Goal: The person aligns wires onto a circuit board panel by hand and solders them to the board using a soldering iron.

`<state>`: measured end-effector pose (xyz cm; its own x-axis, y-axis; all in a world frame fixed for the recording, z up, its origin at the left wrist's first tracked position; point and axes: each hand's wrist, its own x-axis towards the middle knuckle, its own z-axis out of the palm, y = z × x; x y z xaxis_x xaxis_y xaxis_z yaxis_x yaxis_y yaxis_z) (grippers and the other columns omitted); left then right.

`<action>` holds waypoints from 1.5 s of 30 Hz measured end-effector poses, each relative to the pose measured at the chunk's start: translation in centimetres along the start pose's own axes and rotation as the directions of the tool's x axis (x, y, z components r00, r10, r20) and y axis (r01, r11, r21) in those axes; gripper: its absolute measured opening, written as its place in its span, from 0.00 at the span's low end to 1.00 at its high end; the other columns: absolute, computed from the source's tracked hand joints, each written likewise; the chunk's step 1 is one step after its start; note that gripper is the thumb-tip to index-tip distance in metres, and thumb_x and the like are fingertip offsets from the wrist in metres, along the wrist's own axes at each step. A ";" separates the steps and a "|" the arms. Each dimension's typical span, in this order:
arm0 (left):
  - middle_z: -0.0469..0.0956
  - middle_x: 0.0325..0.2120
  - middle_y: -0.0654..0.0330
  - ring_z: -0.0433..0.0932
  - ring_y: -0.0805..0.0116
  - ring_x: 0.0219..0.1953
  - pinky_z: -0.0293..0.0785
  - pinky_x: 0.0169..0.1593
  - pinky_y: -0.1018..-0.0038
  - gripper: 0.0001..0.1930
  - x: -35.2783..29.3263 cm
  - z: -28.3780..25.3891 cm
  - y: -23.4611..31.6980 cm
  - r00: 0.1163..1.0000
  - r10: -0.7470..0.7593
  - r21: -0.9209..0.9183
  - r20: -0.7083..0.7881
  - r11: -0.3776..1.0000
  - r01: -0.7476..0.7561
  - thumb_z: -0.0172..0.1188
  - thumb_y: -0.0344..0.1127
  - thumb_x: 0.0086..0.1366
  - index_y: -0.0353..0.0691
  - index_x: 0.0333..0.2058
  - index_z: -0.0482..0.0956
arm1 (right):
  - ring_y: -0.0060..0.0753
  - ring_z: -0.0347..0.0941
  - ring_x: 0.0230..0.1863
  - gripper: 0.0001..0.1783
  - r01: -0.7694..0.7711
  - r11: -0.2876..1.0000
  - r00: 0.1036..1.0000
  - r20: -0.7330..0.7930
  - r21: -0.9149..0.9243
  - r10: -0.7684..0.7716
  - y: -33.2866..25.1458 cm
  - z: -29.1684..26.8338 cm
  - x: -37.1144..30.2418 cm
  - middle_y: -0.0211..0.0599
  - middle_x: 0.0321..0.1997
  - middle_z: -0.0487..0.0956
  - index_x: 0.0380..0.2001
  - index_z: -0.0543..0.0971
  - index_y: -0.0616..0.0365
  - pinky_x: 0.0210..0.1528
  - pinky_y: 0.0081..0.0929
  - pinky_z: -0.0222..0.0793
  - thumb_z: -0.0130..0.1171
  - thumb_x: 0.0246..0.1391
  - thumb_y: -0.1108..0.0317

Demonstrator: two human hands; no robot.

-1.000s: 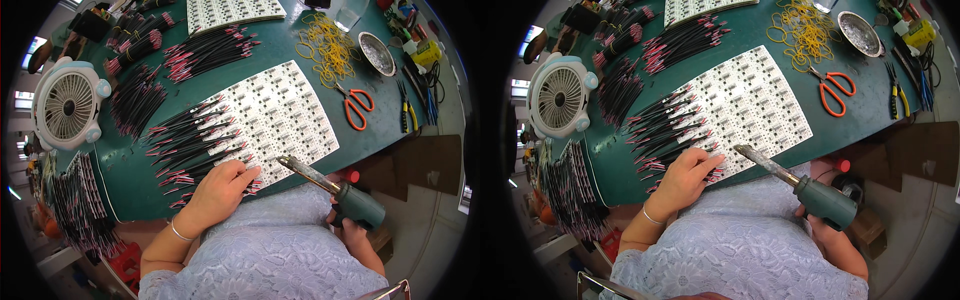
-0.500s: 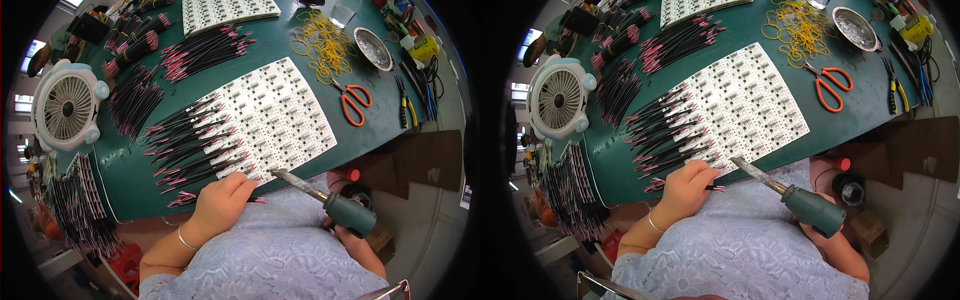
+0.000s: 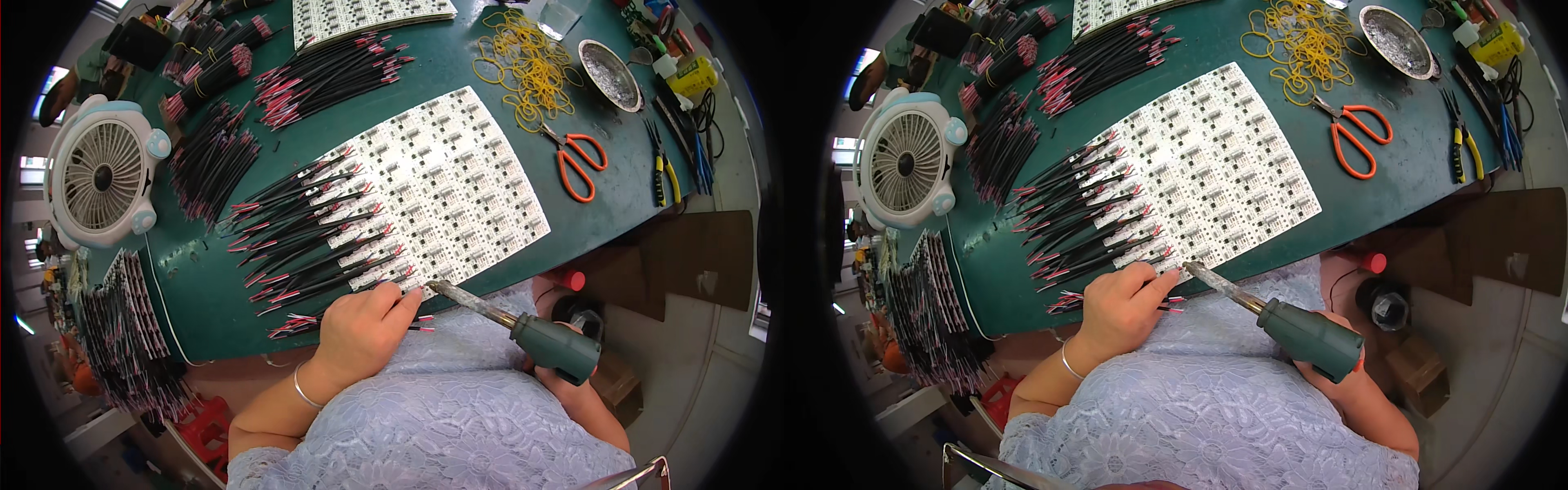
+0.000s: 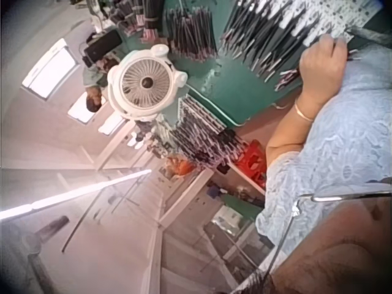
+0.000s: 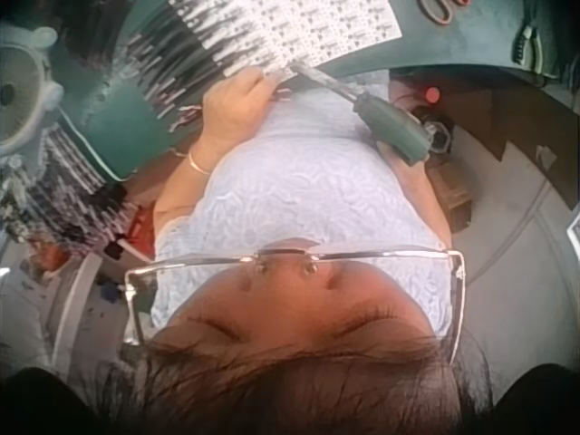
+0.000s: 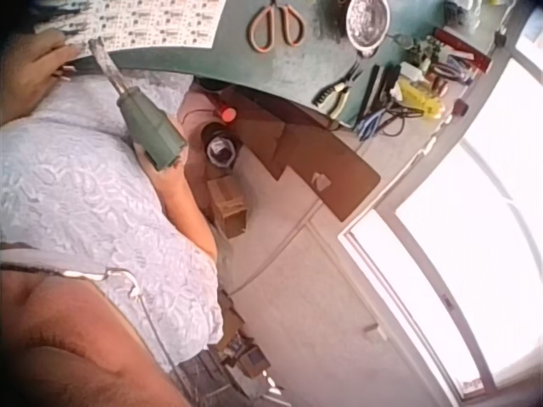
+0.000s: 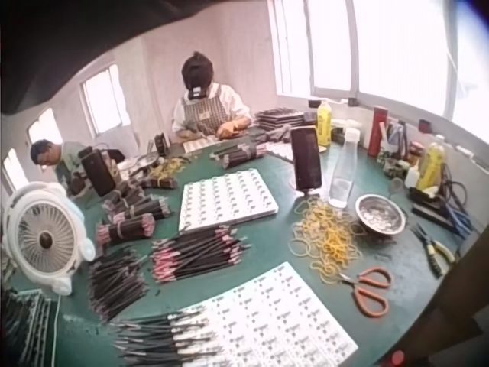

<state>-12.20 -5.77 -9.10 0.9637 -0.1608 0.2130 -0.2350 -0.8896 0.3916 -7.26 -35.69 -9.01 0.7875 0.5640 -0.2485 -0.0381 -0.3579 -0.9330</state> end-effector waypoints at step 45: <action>0.71 0.25 0.65 0.71 0.67 0.20 0.67 0.23 0.72 0.22 0.1 0.0 -0.1 0.999 -0.017 -0.040 0.030 0.999 0.018 0.67 0.28 0.34 0.46 0.35 0.82 | 0.43 0.77 0.36 0.13 0.100 0.992 0.995 -0.007 -0.079 -0.101 -0.5 0.0 0.0 0.41 0.36 0.80 0.34 0.80 0.59 0.41 0.31 0.72 0.63 0.39 0.74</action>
<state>-12.03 -5.71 -9.16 0.9708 -0.1586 0.1799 -0.2226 -0.8747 0.4306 -7.25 -35.50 -8.52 0.7917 0.5919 -0.1516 0.0895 -0.3577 -0.9296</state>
